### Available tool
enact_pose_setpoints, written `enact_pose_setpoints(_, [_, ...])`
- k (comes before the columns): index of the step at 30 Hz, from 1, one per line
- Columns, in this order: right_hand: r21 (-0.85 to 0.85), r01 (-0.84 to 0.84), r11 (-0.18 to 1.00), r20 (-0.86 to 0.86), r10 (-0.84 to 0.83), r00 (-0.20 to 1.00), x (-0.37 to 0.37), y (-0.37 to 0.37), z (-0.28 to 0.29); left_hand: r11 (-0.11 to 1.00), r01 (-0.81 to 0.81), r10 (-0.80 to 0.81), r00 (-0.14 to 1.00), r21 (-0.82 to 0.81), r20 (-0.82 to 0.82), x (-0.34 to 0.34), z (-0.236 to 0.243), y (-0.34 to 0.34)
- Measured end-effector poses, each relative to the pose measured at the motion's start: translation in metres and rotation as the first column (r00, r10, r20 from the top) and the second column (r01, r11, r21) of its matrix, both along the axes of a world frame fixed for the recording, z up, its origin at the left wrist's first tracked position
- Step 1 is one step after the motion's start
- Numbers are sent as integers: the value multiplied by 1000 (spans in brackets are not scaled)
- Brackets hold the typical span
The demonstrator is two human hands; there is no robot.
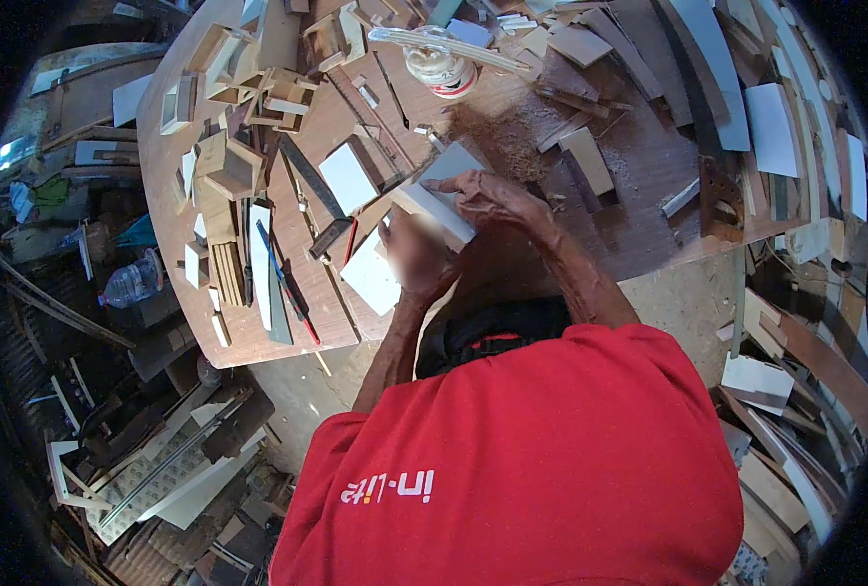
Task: The person applies glue to wooden pieces with a stick and fits the pieces together by hand to assemble a wooden structure.
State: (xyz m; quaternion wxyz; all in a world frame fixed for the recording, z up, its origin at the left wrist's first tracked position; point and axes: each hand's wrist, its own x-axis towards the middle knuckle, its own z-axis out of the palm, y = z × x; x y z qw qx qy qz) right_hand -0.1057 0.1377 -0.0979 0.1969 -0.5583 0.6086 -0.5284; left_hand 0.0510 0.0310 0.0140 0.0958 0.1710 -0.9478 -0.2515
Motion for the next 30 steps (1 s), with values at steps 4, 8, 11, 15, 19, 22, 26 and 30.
enact_pose_setpoints(4, [142, 45, 989, -296, -1, 955, 5, 15, 33, 1000, -3, 3, 1000, -3, -13, 5, -1, -2])
enact_pose_setpoints(8, [104, 78, 992, -86, -69, 994, 18, 39, 65, 1000, 2, -3, 1000, 24, 21, 3, 3, -1])
enact_pose_setpoints(11, [330, -187, 925, 576, -40, 816, 21, 59, 94, 1000, -7, 7, 1000, 21, 23, 3, 5, -1])
enact_pose_setpoints(15, [53, -214, 975, 895, 48, 443, 29, 85, 88, 1000, 14, -14, 1000, 19, -3, 2, 6, -1])
enact_pose_setpoints(19, [288, -245, 926, 762, -67, 645, 29, 99, 95, 995, -17, 9, 997, 103, 77, -4, 18, 1])
enact_pose_setpoints(22, [427, -143, 893, 634, -182, 752, 42, 100, 121, 997, -20, 18, 999, 68, 39, 1, 12, -1])
enact_pose_setpoints(26, [707, -33, 706, 289, -246, 925, 42, 94, 134, 994, -8, 7, 1000, 109, 7, -2, 16, 2])
enact_pose_setpoints(30, [459, -114, 881, 707, -284, 648, 51, 98, 99, 998, -14, 12, 999, 55, 37, -1, 9, 0])
